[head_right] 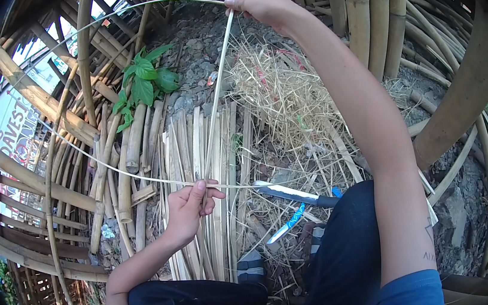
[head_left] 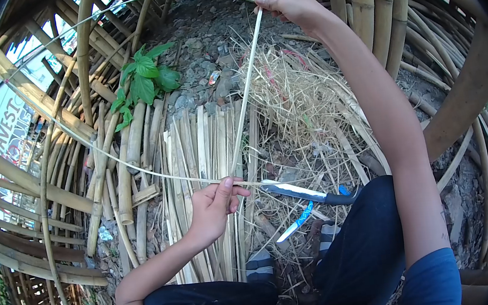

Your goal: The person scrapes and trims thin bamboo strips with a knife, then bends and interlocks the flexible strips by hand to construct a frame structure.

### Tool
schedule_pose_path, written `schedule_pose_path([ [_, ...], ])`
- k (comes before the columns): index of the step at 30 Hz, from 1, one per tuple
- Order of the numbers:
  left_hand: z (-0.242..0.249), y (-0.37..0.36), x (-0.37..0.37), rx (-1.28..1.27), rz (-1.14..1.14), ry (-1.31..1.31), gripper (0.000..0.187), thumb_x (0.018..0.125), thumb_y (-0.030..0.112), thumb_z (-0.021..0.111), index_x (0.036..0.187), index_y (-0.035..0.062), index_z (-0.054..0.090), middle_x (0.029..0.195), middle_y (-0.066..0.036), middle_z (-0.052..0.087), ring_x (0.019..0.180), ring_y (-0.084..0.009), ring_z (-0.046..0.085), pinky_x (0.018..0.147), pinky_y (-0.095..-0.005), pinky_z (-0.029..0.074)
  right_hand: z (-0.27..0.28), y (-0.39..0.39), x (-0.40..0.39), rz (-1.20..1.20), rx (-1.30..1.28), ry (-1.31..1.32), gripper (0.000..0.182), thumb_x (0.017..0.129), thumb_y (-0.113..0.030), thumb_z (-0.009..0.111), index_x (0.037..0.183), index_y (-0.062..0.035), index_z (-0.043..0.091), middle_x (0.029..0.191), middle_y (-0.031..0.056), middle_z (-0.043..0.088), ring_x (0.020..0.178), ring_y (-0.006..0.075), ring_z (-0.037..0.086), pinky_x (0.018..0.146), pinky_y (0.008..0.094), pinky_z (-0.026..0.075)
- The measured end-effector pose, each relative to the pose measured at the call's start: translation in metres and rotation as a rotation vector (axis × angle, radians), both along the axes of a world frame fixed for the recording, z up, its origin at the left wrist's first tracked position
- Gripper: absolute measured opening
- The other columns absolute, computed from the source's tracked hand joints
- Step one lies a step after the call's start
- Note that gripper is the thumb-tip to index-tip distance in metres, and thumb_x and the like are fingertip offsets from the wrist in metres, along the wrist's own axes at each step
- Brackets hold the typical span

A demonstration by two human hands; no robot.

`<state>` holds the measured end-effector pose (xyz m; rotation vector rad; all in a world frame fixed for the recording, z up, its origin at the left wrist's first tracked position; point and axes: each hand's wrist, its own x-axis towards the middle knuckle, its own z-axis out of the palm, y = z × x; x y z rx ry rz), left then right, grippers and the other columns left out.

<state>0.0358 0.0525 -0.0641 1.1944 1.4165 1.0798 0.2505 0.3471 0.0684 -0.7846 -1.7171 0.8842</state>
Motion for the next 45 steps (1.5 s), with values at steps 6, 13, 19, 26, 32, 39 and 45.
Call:
schedule_pose_path([
  [6, 0.002, 0.0, 0.001, -0.018, -0.003, 0.0, 0.04, 0.101, 0.03, 0.044, 0.109, -0.0055, 0.061, 0.087, -0.009, 0.068, 0.058, -0.0053, 0.046, 0.054, -0.0203, 0.039, -0.004, 0.003, -0.001, 0.013, -0.014, 0.02, 0.022, 0.09, -0.025, 0.066, 0.085, -0.0037, 0.069, 0.077, 0.0027, 0.065, 0.068, 0.0069, 0.051, 0.061, 0.0221, 0.04],
  [13, 0.002, -0.001, 0.002, -0.025, -0.007, 0.01, 0.039, 0.103, 0.026, 0.04, 0.109, -0.007, 0.06, 0.084, -0.013, 0.067, 0.058, -0.0055, 0.044, 0.053, -0.0207, 0.036, -0.002, 0.004, 0.005, 0.046, -0.07, -0.047, 0.02, 0.093, -0.031, 0.062, 0.088, -0.0118, 0.067, 0.086, -0.0022, 0.069, 0.082, 0.0054, 0.058, 0.074, 0.0249, 0.04],
  [19, 0.003, -0.001, 0.001, -0.041, -0.015, 0.007, 0.039, 0.102, 0.028, 0.041, 0.11, -0.0062, 0.06, 0.085, -0.011, 0.067, 0.058, -0.0052, 0.045, 0.054, -0.0201, 0.038, 0.0, 0.002, 0.005, 0.039, -0.11, -0.037, 0.02, 0.092, -0.03, 0.063, 0.086, -0.0112, 0.067, 0.086, -0.001, 0.069, 0.081, 0.0057, 0.059, 0.073, 0.0254, 0.041],
  [26, 0.0, -0.001, 0.0, -0.058, -0.023, -0.027, 0.04, 0.102, 0.029, 0.043, 0.112, -0.0061, 0.059, 0.089, -0.01, 0.068, 0.059, -0.0054, 0.047, 0.056, -0.02, 0.041, 0.002, -0.006, 0.006, 0.027, -0.157, -0.015, 0.02, 0.091, -0.027, 0.065, 0.077, -0.0119, 0.063, 0.084, 0.0, 0.07, 0.074, 0.0052, 0.056, 0.067, 0.0238, 0.043],
  [32, -0.003, -0.002, 0.0, -0.077, -0.028, -0.06, 0.04, 0.102, 0.029, 0.043, 0.112, -0.0062, 0.059, 0.09, -0.01, 0.068, 0.06, -0.0058, 0.047, 0.056, -0.0205, 0.041, 0.002, -0.005, 0.009, 0.058, -0.236, 0.028, 0.016, 0.089, -0.023, 0.066, 0.081, -0.0094, 0.066, 0.082, 0.0007, 0.07, 0.066, 0.0038, 0.05, 0.059, 0.0211, 0.04],
  [39, -0.003, -0.002, -0.001, -0.093, -0.02, -0.095, 0.038, 0.102, 0.027, 0.042, 0.113, -0.0054, 0.059, 0.09, -0.01, 0.067, 0.06, -0.0059, 0.046, 0.056, -0.0199, 0.04, 0.0, -0.005, 0.005, 0.031, -0.204, 0.078, 0.014, 0.087, -0.018, 0.068, 0.085, -0.0038, 0.071, 0.077, 0.0027, 0.07, 0.058, 0.0035, 0.046, 0.049, 0.0193, 0.035],
  [45, -0.002, -0.002, 0.0, -0.099, -0.006, -0.106, 0.038, 0.102, 0.027, 0.042, 0.112, -0.0054, 0.059, 0.089, -0.011, 0.067, 0.059, -0.0061, 0.046, 0.055, -0.0199, 0.039, 0.0, -0.005, 0.005, 0.032, -0.197, 0.081, 0.015, 0.086, -0.019, 0.069, 0.085, -0.0039, 0.071, 0.078, 0.0029, 0.07, 0.06, 0.0035, 0.046, 0.048, 0.0191, 0.034],
])
